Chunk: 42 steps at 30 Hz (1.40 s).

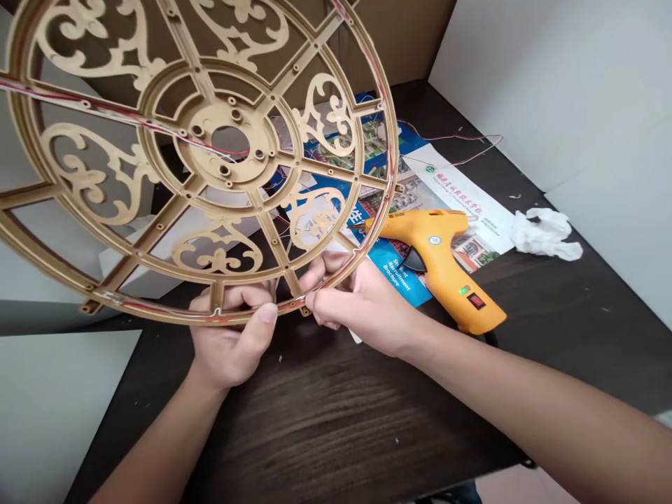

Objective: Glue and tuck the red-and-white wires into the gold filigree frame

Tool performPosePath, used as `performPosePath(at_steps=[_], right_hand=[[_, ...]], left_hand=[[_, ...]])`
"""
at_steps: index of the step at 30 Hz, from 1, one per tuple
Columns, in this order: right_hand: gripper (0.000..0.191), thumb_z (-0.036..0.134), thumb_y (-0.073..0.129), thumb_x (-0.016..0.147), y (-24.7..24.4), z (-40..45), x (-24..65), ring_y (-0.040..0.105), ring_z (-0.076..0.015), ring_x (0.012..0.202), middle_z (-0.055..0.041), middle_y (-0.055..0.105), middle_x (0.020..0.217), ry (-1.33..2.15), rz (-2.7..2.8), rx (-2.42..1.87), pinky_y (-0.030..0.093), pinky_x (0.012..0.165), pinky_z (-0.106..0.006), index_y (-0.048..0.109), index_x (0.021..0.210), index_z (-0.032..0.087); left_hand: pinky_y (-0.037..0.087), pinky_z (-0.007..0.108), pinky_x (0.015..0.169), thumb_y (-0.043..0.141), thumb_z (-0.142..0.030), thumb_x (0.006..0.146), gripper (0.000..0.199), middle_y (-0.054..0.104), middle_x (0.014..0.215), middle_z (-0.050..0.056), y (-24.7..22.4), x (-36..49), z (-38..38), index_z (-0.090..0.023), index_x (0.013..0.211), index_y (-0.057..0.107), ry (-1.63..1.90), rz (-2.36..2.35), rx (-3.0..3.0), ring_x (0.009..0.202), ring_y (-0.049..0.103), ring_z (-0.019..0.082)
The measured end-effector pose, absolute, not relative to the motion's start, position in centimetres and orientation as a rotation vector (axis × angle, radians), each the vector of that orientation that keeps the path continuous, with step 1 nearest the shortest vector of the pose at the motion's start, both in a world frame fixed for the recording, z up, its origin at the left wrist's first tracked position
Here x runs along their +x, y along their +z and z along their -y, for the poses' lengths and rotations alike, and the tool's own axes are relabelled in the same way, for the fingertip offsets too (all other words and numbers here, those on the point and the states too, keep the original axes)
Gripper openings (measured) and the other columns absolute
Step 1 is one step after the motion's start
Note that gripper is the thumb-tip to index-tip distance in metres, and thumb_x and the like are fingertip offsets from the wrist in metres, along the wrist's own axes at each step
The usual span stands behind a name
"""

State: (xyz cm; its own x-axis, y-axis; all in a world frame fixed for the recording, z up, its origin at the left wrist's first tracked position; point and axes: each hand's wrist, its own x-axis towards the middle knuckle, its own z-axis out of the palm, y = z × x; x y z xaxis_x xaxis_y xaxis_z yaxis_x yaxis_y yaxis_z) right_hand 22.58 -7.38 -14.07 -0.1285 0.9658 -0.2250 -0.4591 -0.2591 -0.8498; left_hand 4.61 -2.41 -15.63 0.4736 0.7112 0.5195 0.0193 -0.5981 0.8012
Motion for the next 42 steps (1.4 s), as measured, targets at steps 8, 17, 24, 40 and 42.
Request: performPosePath(at_steps=[8, 17, 24, 40, 42], right_hand=[[0.014, 0.01, 0.064, 0.066, -14.1, 7.3, 22.6, 0.045, -0.0066, 0.048, 0.0055, 0.054, 0.056, 1.642, 0.774, -0.951, 0.035, 0.046, -0.019, 0.061, 0.077, 0.017], [0.011, 0.011, 0.066, 0.066, -14.3, 7.4, 22.7, 0.045, -0.0059, 0.045, 0.0057, 0.054, 0.055, 1.607, 0.758, -0.985, 0.036, 0.044, -0.018, 0.06, 0.074, 0.016], [0.011, 0.012, 0.065, 0.064, -14.2, 7.3, 22.7, 0.045, -0.0065, 0.043, 0.0058, 0.054, 0.053, 1.575, 0.777, -1.036, 0.036, 0.042, -0.018, 0.061, 0.074, 0.016], [0.012, 0.015, 0.069, 0.071, -13.6, 7.4, 22.7, 0.049, -0.0072, 0.048, 0.0026, 0.061, 0.057, 1.674, 0.808, -0.974, 0.039, 0.046, -0.018, 0.06, 0.08, 0.016], [0.012, 0.015, 0.069, 0.071, -13.5, 7.3, 22.6, 0.049, -0.007, 0.048, 0.0028, 0.061, 0.056, 1.671, 0.802, -0.988, 0.038, 0.046, -0.017, 0.06, 0.079, 0.016]], left_hand=[[0.036, 0.026, 0.055, 0.066, -0.014, 0.083, 0.025, 0.045, 0.057, -0.004, -15.7, 4.7, 2.4, -0.017, 0.066, 0.047, 1.144, -0.605, 1.914, 0.053, 0.044, 0.008], [0.036, 0.026, 0.055, 0.065, -0.013, 0.081, 0.028, 0.044, 0.054, -0.004, -15.2, 4.7, 2.5, -0.017, 0.064, 0.044, 1.132, -0.617, 1.999, 0.053, 0.045, 0.008], [0.036, 0.026, 0.054, 0.064, -0.012, 0.08, 0.027, 0.046, 0.055, -0.004, -14.9, 4.9, 2.3, -0.017, 0.063, 0.045, 1.138, -0.606, 2.043, 0.053, 0.044, 0.008], [0.035, 0.029, 0.056, 0.064, -0.02, 0.087, 0.027, 0.041, 0.055, -0.003, -16.1, 4.3, 2.6, -0.018, 0.066, 0.047, 1.109, -0.63, 1.816, 0.053, 0.04, 0.01], [0.035, 0.029, 0.056, 0.064, -0.02, 0.087, 0.027, 0.04, 0.055, -0.003, -16.1, 4.2, 2.5, -0.018, 0.066, 0.047, 1.109, -0.635, 1.816, 0.053, 0.04, 0.01]])
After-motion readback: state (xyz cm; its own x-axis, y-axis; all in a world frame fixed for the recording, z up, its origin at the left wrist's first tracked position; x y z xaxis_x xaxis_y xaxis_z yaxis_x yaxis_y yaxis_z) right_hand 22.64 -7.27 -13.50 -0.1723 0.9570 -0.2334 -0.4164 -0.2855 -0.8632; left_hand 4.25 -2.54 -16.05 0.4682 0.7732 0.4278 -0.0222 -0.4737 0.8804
